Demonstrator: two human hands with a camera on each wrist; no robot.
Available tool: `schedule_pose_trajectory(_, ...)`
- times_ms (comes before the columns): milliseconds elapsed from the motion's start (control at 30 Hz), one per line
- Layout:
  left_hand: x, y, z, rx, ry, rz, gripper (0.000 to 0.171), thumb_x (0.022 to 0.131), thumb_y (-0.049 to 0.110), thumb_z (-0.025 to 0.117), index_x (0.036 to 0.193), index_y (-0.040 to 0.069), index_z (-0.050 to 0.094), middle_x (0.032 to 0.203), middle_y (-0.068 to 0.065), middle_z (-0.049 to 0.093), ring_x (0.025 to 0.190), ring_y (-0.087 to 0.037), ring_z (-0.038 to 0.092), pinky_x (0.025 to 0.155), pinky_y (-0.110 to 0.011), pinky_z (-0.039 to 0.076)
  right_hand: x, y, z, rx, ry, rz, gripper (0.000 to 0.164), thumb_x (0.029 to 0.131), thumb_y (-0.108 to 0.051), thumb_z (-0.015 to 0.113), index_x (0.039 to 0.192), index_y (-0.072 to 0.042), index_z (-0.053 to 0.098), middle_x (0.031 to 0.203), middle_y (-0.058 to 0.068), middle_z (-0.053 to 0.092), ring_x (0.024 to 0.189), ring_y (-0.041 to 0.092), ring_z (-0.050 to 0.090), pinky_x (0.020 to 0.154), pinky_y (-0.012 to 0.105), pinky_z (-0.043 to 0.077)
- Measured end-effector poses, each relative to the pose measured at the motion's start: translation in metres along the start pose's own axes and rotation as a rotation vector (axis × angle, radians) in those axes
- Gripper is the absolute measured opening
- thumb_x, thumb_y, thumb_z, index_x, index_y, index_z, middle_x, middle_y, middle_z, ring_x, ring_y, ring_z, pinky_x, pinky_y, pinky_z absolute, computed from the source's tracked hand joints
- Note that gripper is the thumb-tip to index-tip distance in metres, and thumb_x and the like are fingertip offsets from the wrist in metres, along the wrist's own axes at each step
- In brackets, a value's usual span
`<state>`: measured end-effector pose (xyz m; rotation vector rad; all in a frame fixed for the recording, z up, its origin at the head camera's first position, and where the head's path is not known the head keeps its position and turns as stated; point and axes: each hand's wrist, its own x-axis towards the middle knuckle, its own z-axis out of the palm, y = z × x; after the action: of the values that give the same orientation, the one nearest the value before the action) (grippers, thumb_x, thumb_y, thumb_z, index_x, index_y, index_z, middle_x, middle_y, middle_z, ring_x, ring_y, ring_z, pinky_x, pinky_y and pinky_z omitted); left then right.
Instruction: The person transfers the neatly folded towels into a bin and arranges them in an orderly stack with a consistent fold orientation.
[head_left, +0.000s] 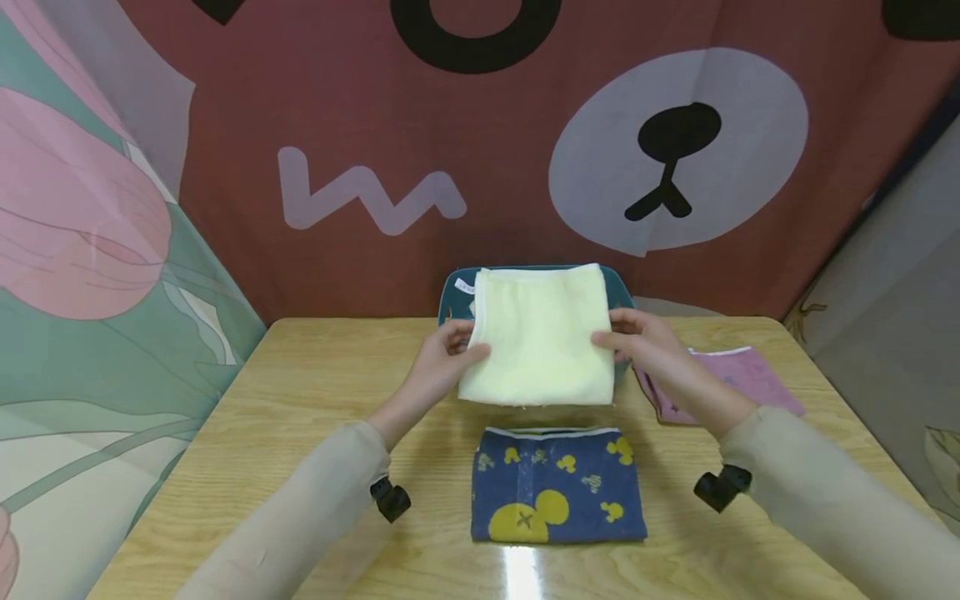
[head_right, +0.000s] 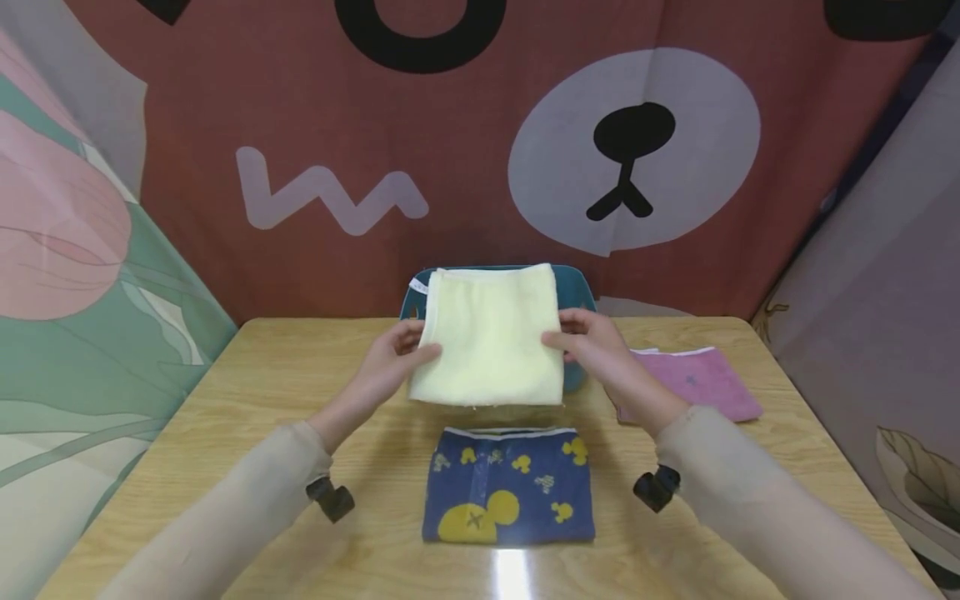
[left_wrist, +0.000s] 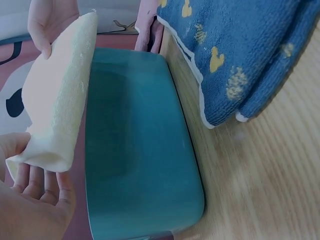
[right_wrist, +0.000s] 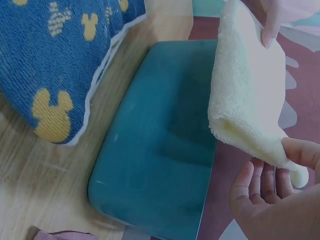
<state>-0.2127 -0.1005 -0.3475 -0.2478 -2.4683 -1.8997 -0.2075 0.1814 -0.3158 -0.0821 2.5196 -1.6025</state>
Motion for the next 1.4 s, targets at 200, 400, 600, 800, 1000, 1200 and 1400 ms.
schedule_pose_trajectory(200,0.007,0.002,0.000,0.014,-0.003,0.026,0.036,0.092,0.008,0.069,0.126,-0.002,0.060,0.118,-0.016,0.067,0.093,-0.022,0.058,0.076,-0.028,0.050,0.008,-0.001,-0.003,-0.002,0.017,-0.006,0.055,0.099,-0.026,0.061,0.143,0.003,0.045,0.135,0.021,0.053,0.110,0.027,0.055,0.087,0.038,0.050)
schedule_pose_trajectory(400,0.016,0.004,0.001,0.006,0.008,0.041,0.036,0.093,0.008,0.069,0.126,-0.001,0.060,0.118,-0.017,0.067,0.092,-0.022,0.058,0.074,-0.028,0.051,0.017,-0.003,-0.006,0.041,0.031,0.012,0.056,0.099,-0.026,0.062,0.144,0.002,0.043,0.138,0.021,0.050,0.116,0.030,0.052,0.095,0.043,0.048)
schedule_pose_trajectory(600,0.023,0.006,0.003,-0.013,0.021,0.024,0.036,0.093,0.009,0.069,0.127,0.000,0.060,0.119,-0.016,0.067,0.092,-0.023,0.059,0.074,-0.029,0.052,0.027,-0.006,-0.008,0.070,0.042,0.030,0.057,0.099,-0.025,0.061,0.145,0.002,0.043,0.141,0.020,0.048,0.119,0.031,0.049,0.100,0.048,0.044)
schedule_pose_trajectory(800,0.033,0.003,0.005,-0.039,0.053,0.030,0.035,0.093,0.008,0.068,0.126,-0.002,0.060,0.118,-0.018,0.067,0.093,-0.024,0.060,0.073,-0.028,0.052,0.034,-0.010,-0.008,0.070,0.055,0.041,0.054,0.098,-0.023,0.061,0.144,0.000,0.045,0.141,0.019,0.047,0.122,0.033,0.046,0.102,0.051,0.043)
schedule_pose_trajectory(1000,0.040,0.002,0.005,-0.052,0.075,0.013,0.035,0.093,0.006,0.067,0.126,-0.003,0.060,0.120,-0.020,0.066,0.098,-0.028,0.063,0.078,-0.033,0.055,0.038,-0.013,-0.008,0.082,0.050,0.046,0.052,0.097,-0.021,0.061,0.143,0.000,0.047,0.142,0.017,0.046,0.127,0.033,0.045,0.104,0.051,0.042)
schedule_pose_trajectory(1200,0.046,0.004,0.003,-0.042,0.081,-0.004,0.036,0.094,0.008,0.068,0.127,-0.002,0.060,0.123,-0.018,0.065,0.101,-0.029,0.063,0.082,-0.036,0.055,0.044,-0.017,-0.009,0.076,0.061,0.060,0.052,0.097,-0.023,0.062,0.142,-0.001,0.048,0.143,0.016,0.046,0.122,0.032,0.048,0.101,0.047,0.044)
schedule_pose_trajectory(1400,0.050,0.008,0.003,-0.033,0.088,-0.020,0.036,0.095,0.011,0.067,0.128,0.000,0.060,0.122,-0.016,0.065,0.103,-0.028,0.062,0.084,-0.039,0.055,0.052,-0.022,-0.009,0.080,0.075,0.067,0.054,0.097,-0.022,0.062,0.144,0.000,0.046,0.145,0.018,0.045,0.119,0.032,0.050,0.102,0.045,0.045)
